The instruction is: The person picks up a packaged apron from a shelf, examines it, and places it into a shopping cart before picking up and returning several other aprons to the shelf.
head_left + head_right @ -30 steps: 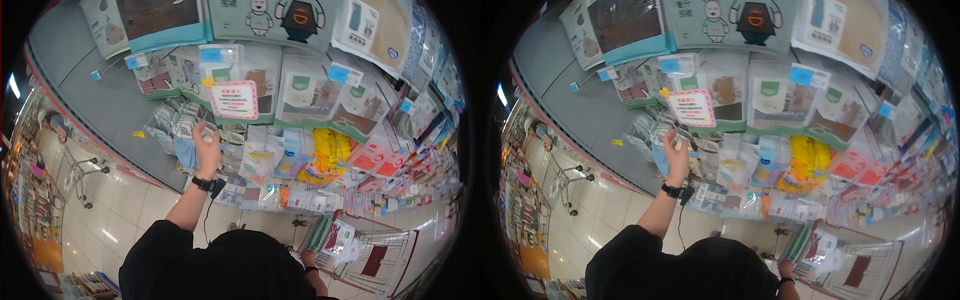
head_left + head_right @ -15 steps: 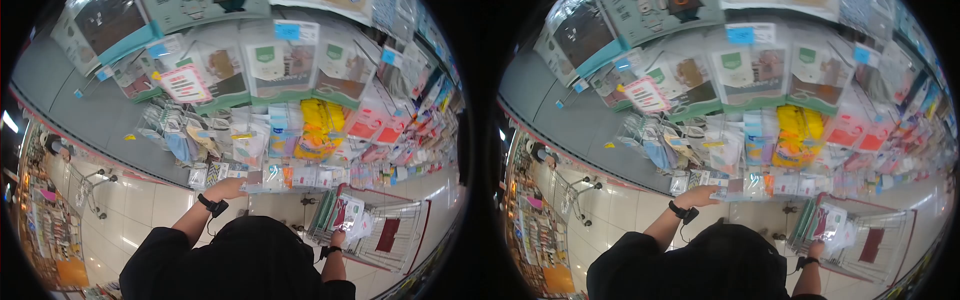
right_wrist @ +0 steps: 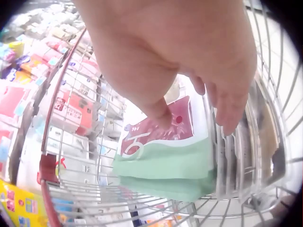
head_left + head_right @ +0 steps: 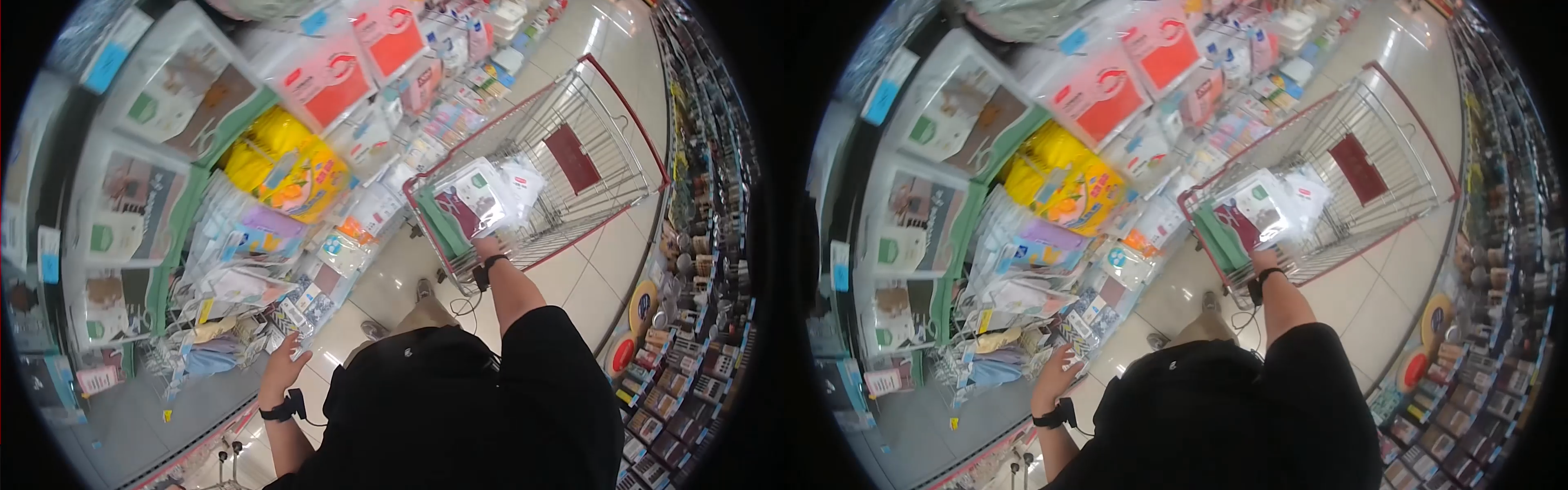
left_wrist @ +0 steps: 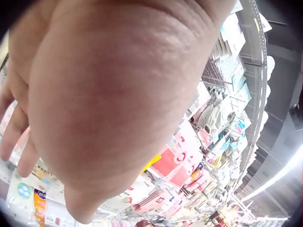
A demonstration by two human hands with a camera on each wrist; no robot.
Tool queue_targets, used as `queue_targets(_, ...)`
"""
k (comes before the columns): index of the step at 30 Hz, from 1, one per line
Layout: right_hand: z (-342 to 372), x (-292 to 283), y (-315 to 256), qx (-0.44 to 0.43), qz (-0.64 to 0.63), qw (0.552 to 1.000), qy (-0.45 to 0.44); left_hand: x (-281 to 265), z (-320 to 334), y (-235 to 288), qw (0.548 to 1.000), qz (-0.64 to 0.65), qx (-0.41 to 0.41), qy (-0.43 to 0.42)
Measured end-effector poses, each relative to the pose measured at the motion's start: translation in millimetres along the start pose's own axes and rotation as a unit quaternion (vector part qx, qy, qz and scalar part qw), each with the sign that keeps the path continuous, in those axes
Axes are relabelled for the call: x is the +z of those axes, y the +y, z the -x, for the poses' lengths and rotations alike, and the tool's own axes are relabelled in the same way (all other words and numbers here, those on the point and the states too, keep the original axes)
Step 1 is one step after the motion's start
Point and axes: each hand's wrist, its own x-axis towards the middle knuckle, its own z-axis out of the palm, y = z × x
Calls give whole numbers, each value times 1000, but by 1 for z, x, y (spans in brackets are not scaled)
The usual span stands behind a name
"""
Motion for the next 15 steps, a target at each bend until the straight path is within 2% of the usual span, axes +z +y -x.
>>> queue_targets(2, 17, -18, -37, 56, -108, 992, -35, 0, -1, 19, 1000, -10, -13, -8)
queue_targets(3, 37, -36, -69, 158, -249, 955, -38, -1, 0, 27, 1000, -7, -17, 0)
queue_targets(4, 46, -45, -82, 253, -382, 888, -39, -1, -1, 34, 1000, -4, -22, 8)
queue_targets(5, 29, -29, -56, 170, -328, 927, -69, 0, -2, 39, 1000, -7, -24, 4)
queue_targets(6, 30, -29, -54, 83, -275, 954, -86, 1, -1, 43, 1000, -9, -24, 1)
queue_targets(7, 24, -28, -58, 177, -370, 910, -60, 2, -3, 47, 1000, -11, -22, 1)
queue_targets(8, 33, -39, -81, 267, -458, 847, -33, 2, -4, 50, 1000, -12, -24, -1)
queue_targets(13, 20, -30, -74, 294, -482, 824, -36, 6, -8, 56, 1000, -9, -16, -14)
queue_targets(15, 15, -27, -73, 310, -512, 801, 0, 6, -8, 60, 1000, -11, -18, -14)
